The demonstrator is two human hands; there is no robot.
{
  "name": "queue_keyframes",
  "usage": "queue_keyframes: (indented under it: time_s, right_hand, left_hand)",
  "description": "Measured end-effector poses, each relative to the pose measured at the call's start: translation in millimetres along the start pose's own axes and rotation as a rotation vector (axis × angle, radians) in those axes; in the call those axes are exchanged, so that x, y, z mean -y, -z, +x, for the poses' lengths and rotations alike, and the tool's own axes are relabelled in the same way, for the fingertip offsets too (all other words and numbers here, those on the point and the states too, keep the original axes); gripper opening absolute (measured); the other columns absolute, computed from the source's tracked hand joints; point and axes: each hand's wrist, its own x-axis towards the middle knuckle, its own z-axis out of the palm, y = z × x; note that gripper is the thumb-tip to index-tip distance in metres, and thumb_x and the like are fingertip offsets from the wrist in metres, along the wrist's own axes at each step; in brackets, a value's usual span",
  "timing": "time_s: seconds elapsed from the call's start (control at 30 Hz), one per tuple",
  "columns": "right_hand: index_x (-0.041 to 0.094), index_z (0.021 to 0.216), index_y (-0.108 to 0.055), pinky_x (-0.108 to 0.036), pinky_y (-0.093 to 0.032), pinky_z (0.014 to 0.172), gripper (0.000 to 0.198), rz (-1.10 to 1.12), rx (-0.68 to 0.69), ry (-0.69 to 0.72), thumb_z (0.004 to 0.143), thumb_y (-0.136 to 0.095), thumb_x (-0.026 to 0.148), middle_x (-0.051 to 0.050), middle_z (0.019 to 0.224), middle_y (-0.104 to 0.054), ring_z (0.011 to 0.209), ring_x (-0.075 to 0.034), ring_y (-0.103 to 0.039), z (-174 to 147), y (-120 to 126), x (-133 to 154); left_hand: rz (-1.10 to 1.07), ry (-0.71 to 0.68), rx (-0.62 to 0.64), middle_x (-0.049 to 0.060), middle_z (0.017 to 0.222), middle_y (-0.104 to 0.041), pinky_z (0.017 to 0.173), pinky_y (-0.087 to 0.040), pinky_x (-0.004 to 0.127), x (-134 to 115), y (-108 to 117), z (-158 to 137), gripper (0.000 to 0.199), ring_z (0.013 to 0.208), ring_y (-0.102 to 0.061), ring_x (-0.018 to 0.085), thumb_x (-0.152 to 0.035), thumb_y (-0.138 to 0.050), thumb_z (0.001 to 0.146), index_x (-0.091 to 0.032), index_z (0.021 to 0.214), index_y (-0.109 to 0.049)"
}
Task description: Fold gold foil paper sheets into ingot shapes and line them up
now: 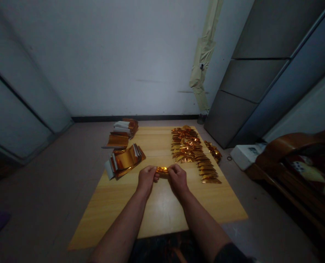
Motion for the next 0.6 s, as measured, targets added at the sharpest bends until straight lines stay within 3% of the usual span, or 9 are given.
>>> queue_keyframes:
  time_s: [0.6]
  right_hand:
    - [0.019, 0.066, -0.061, -0.024, -0.040, 0.059, 0.017, 0.104, 0.028, -0.052, 0.070, -0.056, 0.034, 0.002, 0.062, -0.056, 0.064, -0.015, -0.051, -0.6, 3.3, 7.2]
  left_hand:
    - [-0.084, 0.007, 0.010, -0.002, 0.045, -0.057, 0.035, -0.034, 0.019, -2.4, -1.3, -3.8, 0.034, 0.034, -0.047, 0.009, -0.043, -0.070, 0.061, -0.012, 0.074, -0.062]
